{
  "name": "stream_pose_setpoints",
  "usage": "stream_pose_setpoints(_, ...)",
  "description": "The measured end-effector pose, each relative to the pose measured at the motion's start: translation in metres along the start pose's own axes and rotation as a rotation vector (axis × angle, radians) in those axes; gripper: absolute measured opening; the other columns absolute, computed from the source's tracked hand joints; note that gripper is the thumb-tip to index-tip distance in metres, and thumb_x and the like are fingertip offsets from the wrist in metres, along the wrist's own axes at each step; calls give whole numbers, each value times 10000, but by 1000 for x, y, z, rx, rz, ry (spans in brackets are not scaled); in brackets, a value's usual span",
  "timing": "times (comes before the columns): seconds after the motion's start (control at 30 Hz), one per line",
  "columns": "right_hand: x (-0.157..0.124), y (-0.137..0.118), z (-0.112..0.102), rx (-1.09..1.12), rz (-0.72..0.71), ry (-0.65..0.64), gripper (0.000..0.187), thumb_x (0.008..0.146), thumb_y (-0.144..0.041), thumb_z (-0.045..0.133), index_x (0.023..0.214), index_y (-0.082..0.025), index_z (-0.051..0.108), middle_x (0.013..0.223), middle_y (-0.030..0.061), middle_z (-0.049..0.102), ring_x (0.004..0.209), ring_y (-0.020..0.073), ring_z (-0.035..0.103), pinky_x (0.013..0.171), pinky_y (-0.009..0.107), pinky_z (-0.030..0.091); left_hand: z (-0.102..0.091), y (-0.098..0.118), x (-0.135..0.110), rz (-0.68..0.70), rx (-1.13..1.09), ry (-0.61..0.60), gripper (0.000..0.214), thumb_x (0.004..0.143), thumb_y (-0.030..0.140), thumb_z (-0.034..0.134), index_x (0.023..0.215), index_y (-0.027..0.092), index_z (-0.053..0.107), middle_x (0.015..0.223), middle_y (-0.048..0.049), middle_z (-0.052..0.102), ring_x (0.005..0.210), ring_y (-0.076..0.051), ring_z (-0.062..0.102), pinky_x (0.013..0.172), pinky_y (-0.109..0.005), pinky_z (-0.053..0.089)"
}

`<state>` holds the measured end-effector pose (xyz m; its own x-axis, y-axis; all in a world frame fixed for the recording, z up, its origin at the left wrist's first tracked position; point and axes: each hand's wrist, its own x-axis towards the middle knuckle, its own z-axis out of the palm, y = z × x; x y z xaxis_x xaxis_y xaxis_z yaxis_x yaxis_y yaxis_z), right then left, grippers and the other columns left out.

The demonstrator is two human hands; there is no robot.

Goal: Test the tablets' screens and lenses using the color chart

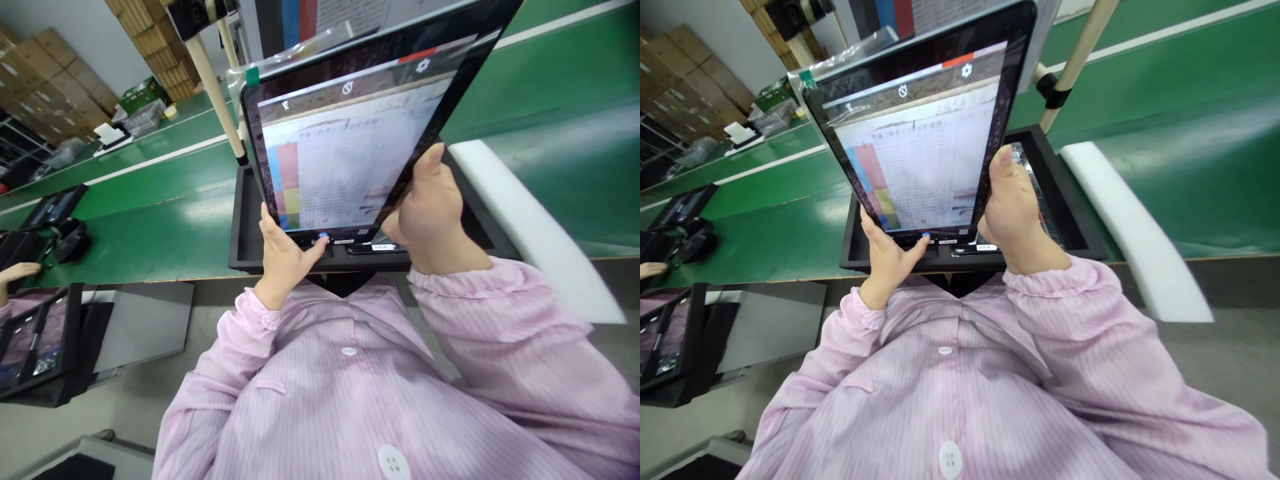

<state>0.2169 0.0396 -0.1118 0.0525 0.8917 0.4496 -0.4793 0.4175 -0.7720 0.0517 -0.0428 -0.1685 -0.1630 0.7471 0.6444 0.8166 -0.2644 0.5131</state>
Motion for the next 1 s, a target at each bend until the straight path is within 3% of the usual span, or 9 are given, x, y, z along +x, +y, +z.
stream_pose_setpoints(0.5, -2, -1, 0, -104, -7, -30, 588, 943, -713, 501, 1092, -171, 676, 1446, 66, 508, 1542, 245, 148, 1279, 452, 260, 1, 1, 0, -43, -9, -16, 1376, 718, 554, 849, 1563, 135, -153, 1634, -343, 63, 1564, -435, 123, 1241, -591, 256)
stream_pose_setpoints(0.77, -2, -2, 2, -159, 11, -21, 650, 907, -774, 478, 1081, -175, 660, 1448, 60, 505, 1540, 253, 171, 1261, 480, 297, 2, 2, -2, -65, -3, -11, 1344, 716, 585, 836, 1564, 125, -99, 1624, -339, 107, 1561, -428, 146, 1237, -587, 263)
stream_pose_setpoints(0.87, -2, -2, 4, -58, 4, 14, 605, 864, -761, 599, 1014, -179, 661, 1395, 75, 549, 1513, 266, 262, 1254, 462, 330, -4, -5, 2, -39, -89, 3, 1228, 768, 669, 747, 1559, 100, 0, 1584, -335, 229, 1529, -395, 273, 1221, -553, 308)
stream_pose_setpoints(1.0, -3, -3, 8, 15, 56, 151, 622, 741, -769, 745, 930, -188, 630, 1239, 96, 639, 1412, 293, 437, 1207, 471, 411, -23, -21, 21, -74, -450, -26, 735, 964, 688, 426, 1460, 150, 355, 1412, -219, 541, 1336, -275, 566, 1135, -441, 448)
